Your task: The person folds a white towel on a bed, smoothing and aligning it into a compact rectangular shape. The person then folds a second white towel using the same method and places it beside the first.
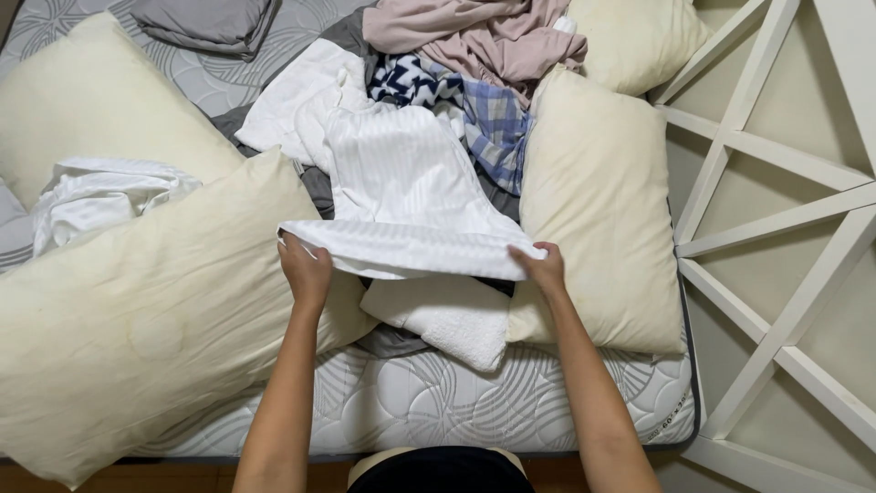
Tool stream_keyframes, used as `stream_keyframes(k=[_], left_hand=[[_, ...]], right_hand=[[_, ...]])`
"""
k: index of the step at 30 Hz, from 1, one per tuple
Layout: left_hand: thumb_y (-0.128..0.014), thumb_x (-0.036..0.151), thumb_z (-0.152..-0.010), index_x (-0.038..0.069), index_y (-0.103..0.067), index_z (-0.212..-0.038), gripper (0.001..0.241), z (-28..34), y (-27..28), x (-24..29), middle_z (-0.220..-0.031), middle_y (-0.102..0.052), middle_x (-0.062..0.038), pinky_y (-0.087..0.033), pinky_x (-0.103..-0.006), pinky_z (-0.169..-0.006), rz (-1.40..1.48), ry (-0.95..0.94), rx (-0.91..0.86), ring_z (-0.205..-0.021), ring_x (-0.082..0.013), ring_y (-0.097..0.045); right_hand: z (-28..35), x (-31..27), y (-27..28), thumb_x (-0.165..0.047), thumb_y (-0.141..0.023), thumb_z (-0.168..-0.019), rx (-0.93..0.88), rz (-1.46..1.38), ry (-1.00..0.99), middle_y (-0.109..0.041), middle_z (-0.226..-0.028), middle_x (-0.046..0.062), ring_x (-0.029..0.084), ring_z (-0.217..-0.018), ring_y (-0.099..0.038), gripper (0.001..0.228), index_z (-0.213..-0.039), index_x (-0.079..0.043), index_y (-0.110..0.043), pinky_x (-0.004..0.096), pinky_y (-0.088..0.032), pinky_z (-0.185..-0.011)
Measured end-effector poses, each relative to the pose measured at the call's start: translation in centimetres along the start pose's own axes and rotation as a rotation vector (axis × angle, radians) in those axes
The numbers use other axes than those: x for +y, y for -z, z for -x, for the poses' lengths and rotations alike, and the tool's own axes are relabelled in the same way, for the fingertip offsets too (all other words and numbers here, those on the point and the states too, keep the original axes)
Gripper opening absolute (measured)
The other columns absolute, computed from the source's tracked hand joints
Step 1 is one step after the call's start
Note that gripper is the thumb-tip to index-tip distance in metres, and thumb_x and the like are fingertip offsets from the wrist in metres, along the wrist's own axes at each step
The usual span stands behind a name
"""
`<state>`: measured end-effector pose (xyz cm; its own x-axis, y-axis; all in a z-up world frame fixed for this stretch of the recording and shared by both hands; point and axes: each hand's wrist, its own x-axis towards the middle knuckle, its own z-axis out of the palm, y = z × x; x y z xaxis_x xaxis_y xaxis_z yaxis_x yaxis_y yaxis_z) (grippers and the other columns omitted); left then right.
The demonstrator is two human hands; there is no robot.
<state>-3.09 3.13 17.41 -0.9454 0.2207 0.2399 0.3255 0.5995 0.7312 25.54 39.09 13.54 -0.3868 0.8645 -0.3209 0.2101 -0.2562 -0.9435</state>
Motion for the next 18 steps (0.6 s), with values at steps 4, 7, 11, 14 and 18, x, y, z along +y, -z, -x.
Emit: stream_keyframes(k=[4, 7, 11, 14, 18], left_hand=[[-0.067, 0.006, -0.085, -0.009, -0.045, -0.139, 0.060, 0.0, -1.8, 1.3, -0.127, -0.058, -0.029, -0.048, -0.0491, -0.103, 0.069, 0.077, -0.083, -0.118, -0.0444, -0.060], [-0.070, 0.007, -0.083, -0.010, -0.037, -0.145, 0.073, 2.4, -4.6, 5.2, -0.133, -0.055, -0.031, -0.046, -0.0492, -0.106, 0.122, 0.017, -0.147, -0.124, -0.0442, -0.057], [-0.061, 0.000, -0.082, -0.011, -0.036, -0.146, 0.070, 6.8, -5.3, 12.2, -0.133, -0.054, -0.035, -0.050, -0.0491, -0.101, 0.239, -0.187, -0.262, -0.117, -0.0488, -0.060], [-0.059, -0.001, -0.083, -0.010, -0.043, -0.139, 0.059, 6.8, -2.0, 15.4, -0.121, -0.060, -0.033, -0.051, -0.0510, -0.088, 0.323, -0.208, -0.296, -0.107, -0.0518, -0.063], [-0.062, 0.000, -0.084, -0.012, -0.045, -0.135, 0.054, 5.5, -1.1, 16.2, -0.114, -0.063, -0.032, -0.054, -0.0503, -0.083, 0.338, -0.355, -0.215, -0.100, -0.0498, -0.064]], right_hand=[[5.6, -3.7, -5.3, -0.073, -0.087, -0.055, -0.202, 1.040, 0.022, -0.008, -0.156, 0.031, 0.046, -0.142, -0.017, 0.138, -0.160, -0.014, -0.018, 0.059, -0.025, -0.113], [8.1, -2.2, -10.5, -0.076, -0.084, -0.060, -0.299, 1.023, 0.224, 0.008, -0.164, 0.029, 0.047, -0.152, 0.001, 0.135, -0.163, -0.021, -0.018, 0.065, -0.014, -0.118], [8.1, 1.5, -15.5, -0.032, -0.079, -0.081, -0.337, 0.724, 0.744, -0.053, -0.157, 0.014, 0.036, -0.149, -0.044, 0.071, -0.146, -0.015, -0.057, 0.065, -0.025, -0.120], [6.8, 1.5, -16.8, -0.017, -0.065, -0.098, -0.258, 0.391, 0.707, -0.071, -0.131, 0.010, 0.029, -0.125, -0.064, 0.035, -0.132, -0.013, -0.070, 0.047, -0.049, -0.113], [6.4, -3.0, -15.6, -0.012, -0.075, -0.080, -0.099, 0.554, 0.806, -0.075, -0.107, 0.010, 0.030, -0.104, -0.068, 0.030, -0.109, -0.008, -0.071, 0.044, -0.046, -0.097]])
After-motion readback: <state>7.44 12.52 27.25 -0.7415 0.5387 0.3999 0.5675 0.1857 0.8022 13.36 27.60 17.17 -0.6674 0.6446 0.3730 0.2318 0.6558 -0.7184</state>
